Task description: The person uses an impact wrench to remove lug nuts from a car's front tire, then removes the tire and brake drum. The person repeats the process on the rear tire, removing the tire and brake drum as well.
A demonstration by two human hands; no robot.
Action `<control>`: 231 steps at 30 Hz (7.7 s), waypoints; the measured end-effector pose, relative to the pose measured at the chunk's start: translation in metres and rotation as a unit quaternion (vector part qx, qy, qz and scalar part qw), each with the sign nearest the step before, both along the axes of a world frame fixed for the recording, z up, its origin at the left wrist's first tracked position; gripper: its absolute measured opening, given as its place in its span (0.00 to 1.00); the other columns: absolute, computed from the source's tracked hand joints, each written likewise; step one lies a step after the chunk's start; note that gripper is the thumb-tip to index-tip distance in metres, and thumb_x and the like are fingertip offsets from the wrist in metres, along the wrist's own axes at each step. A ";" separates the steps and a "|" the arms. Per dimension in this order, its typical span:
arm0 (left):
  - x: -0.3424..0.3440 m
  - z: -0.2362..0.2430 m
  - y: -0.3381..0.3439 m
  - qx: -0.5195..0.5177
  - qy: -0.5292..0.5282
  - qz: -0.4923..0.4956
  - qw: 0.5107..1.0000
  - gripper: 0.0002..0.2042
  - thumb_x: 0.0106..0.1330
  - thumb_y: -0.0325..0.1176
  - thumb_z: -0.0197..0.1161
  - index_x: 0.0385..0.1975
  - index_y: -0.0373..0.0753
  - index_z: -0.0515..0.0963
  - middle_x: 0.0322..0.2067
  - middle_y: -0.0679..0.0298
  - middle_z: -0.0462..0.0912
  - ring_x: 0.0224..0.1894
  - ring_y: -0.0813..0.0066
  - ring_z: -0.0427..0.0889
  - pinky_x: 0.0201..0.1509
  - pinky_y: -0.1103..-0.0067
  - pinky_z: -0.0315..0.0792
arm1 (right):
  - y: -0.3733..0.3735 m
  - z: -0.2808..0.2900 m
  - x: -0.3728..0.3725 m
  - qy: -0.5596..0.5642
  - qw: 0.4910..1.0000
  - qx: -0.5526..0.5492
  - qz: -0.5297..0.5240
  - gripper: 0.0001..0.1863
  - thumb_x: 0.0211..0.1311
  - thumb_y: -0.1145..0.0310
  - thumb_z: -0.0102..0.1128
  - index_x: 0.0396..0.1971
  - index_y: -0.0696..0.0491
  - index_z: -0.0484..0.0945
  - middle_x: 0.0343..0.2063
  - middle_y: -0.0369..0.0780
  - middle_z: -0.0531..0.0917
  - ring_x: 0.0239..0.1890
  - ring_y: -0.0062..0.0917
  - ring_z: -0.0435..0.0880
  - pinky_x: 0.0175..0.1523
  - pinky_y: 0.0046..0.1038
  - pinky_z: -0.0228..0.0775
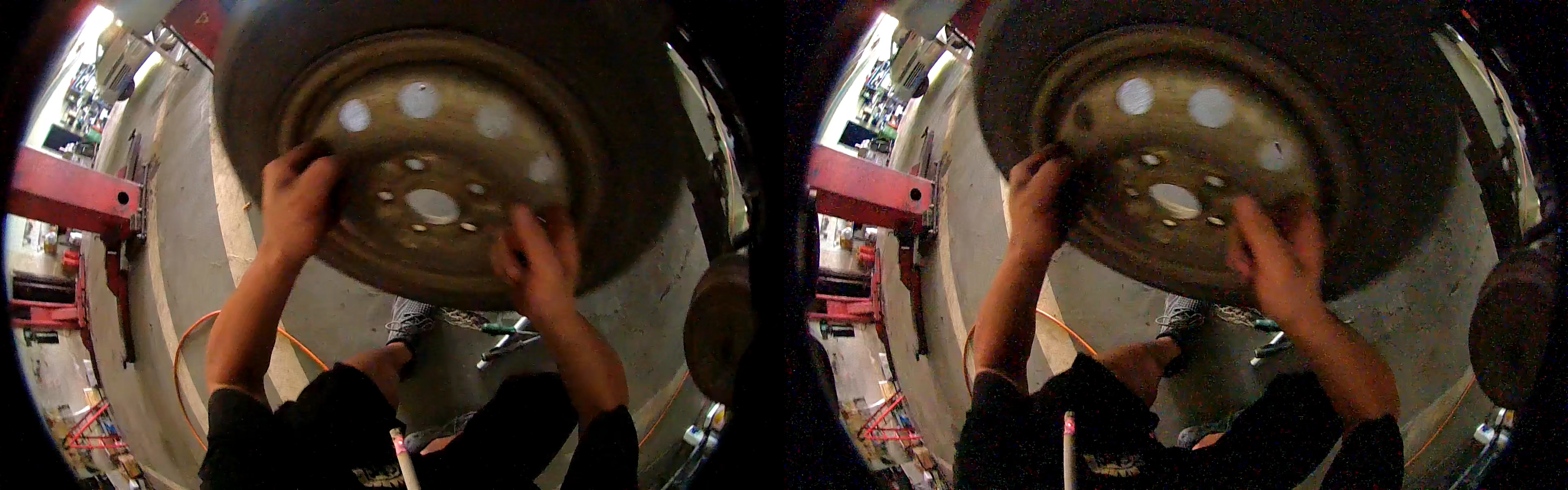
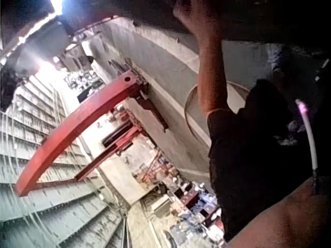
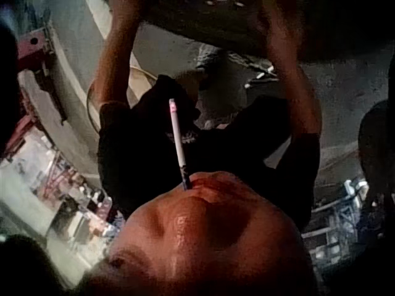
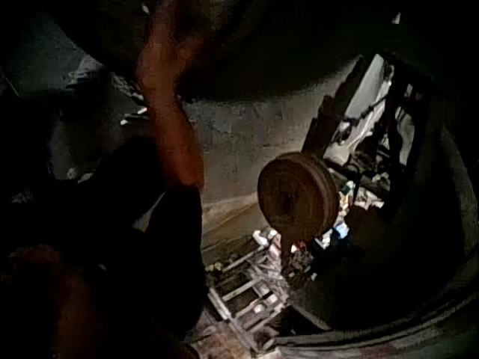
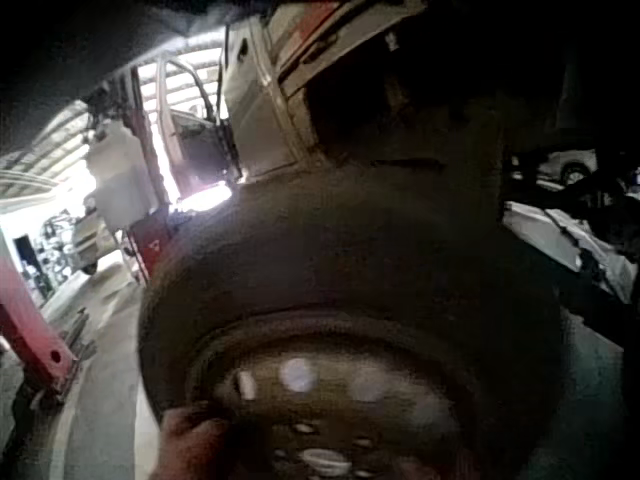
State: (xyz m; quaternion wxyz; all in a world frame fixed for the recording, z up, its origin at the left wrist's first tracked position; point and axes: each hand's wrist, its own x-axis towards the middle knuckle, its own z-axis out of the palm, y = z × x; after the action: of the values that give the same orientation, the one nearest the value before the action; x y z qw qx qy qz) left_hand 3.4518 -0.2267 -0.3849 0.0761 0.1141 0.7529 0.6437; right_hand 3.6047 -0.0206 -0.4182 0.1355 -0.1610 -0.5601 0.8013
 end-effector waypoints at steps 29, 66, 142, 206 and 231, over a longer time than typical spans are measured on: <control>-0.113 -0.140 -0.187 0.188 -0.236 0.327 0.896 0.11 0.65 0.39 0.51 0.31 0.38 0.74 0.19 0.66 0.69 0.17 0.75 0.65 0.20 0.78 0.58 | 0.064 -0.302 -0.076 -0.327 0.925 0.183 0.071 0.16 0.66 0.63 0.57 0.45 0.60 0.76 0.22 0.36 0.76 0.16 0.18 0.72 0.22 0.24 0.63; -0.173 -0.321 -0.100 -0.543 -0.098 0.099 0.828 0.23 0.63 0.42 0.54 0.53 0.33 0.74 0.47 0.49 0.80 0.45 0.54 0.80 0.49 0.64 0.75 | 0.095 -0.310 -0.011 -0.495 0.860 0.074 0.094 0.37 0.59 0.35 0.53 0.26 0.61 0.82 0.28 0.48 0.86 0.33 0.35 0.87 0.41 0.39 0.77; 0.299 0.001 0.486 0.250 -0.045 -0.400 0.880 0.34 0.72 0.56 0.42 0.65 0.32 0.61 0.66 0.51 0.61 0.66 0.56 0.63 0.67 0.69 0.58 | 0.070 -0.114 0.443 -0.131 0.756 0.047 -0.639 0.09 0.55 0.76 0.59 0.35 0.55 0.69 0.18 0.36 0.71 0.13 0.22 0.72 0.16 0.29 0.64; 0.120 -0.095 0.300 -0.199 -0.035 -0.470 0.859 0.25 0.66 0.51 0.62 0.24 0.29 0.78 0.22 0.62 0.78 0.24 0.77 0.71 0.27 0.76 0.69 | 0.161 -0.195 0.211 -0.159 0.912 -0.239 -0.295 0.38 0.66 0.34 0.33 0.64 0.47 0.65 0.60 0.43 0.70 0.56 0.40 0.72 0.55 0.45 0.70; 0.059 -0.339 0.241 -0.509 0.403 -0.470 0.598 0.18 0.57 0.48 0.65 0.32 0.39 0.73 0.32 0.54 0.81 0.41 0.51 0.80 0.44 0.59 0.73 | 0.227 -0.280 0.355 -0.553 0.779 0.290 -0.058 0.25 0.61 0.48 0.55 0.46 0.54 0.81 0.46 0.48 0.83 0.50 0.41 0.81 0.54 0.39 0.72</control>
State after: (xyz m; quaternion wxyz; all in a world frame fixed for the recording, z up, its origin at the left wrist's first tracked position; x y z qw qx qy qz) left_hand 3.5112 0.0142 -0.7234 0.1023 0.6427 0.7551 -0.0800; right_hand 3.9597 0.2065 -0.6981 -0.1110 -0.5619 -0.7342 0.3645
